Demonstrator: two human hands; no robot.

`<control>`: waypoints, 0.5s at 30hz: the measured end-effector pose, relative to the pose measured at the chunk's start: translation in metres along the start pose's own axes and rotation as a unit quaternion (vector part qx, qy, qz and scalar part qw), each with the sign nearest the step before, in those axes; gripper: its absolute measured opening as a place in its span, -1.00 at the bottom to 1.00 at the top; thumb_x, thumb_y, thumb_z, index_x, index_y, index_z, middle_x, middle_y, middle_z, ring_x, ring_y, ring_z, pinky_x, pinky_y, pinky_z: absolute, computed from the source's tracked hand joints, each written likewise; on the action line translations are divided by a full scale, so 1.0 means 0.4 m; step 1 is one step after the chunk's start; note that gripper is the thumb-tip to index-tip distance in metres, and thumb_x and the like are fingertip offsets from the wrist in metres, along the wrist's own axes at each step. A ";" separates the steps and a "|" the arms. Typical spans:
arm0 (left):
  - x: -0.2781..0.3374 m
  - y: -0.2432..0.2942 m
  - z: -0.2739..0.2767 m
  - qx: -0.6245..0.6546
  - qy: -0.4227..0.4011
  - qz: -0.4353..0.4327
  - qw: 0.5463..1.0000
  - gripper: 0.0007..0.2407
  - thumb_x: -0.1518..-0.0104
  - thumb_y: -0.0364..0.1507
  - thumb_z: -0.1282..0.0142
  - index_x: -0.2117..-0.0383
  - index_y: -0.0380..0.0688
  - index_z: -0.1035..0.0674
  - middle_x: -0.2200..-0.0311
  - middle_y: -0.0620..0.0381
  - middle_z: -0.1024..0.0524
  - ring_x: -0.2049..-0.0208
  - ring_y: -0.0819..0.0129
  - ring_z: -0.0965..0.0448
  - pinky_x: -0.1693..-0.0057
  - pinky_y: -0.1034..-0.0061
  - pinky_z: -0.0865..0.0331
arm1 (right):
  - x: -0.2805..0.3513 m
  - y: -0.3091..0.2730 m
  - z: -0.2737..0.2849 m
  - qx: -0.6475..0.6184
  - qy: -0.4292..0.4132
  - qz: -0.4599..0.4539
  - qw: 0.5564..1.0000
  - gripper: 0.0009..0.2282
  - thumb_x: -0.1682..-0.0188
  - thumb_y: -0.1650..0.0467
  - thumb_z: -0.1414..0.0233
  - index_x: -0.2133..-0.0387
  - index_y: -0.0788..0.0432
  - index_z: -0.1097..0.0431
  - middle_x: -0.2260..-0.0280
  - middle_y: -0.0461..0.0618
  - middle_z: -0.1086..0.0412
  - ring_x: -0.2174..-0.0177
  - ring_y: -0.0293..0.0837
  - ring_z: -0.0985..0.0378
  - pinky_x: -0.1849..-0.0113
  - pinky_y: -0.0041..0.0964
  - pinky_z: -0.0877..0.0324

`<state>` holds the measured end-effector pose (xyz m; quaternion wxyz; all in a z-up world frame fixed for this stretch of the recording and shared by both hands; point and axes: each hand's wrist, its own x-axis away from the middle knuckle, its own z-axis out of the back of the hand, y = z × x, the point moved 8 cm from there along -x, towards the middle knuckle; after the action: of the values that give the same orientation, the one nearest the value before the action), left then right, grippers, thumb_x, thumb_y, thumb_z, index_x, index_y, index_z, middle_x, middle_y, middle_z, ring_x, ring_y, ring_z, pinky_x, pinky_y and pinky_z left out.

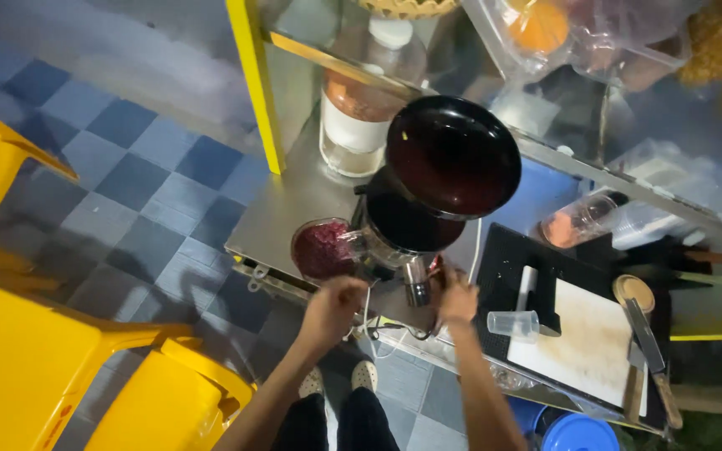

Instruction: The recorder prepares a fresh juice drink using a juicer and passion fruits.

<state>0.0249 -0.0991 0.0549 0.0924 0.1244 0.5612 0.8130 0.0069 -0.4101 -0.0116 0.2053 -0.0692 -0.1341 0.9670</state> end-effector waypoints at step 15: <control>-0.088 0.086 0.255 0.155 0.058 -0.189 0.968 -0.30 0.38 -0.37 -0.57 -0.04 -0.17 -0.48 0.06 0.00 -0.57 0.02 0.14 -0.61 -0.19 0.34 -0.44 | -0.232 -0.454 0.433 -0.450 -0.050 0.020 0.892 -0.27 0.38 0.22 -0.44 -0.12 0.23 -0.40 -0.09 -0.02 -0.43 -0.06 -0.11 -0.46 -0.12 -0.24 -0.35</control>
<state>0.0894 -0.0307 0.1182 0.1912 -0.0189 0.6984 0.6895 0.1271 -0.3290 0.2131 0.1256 -0.1085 -0.5631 0.8095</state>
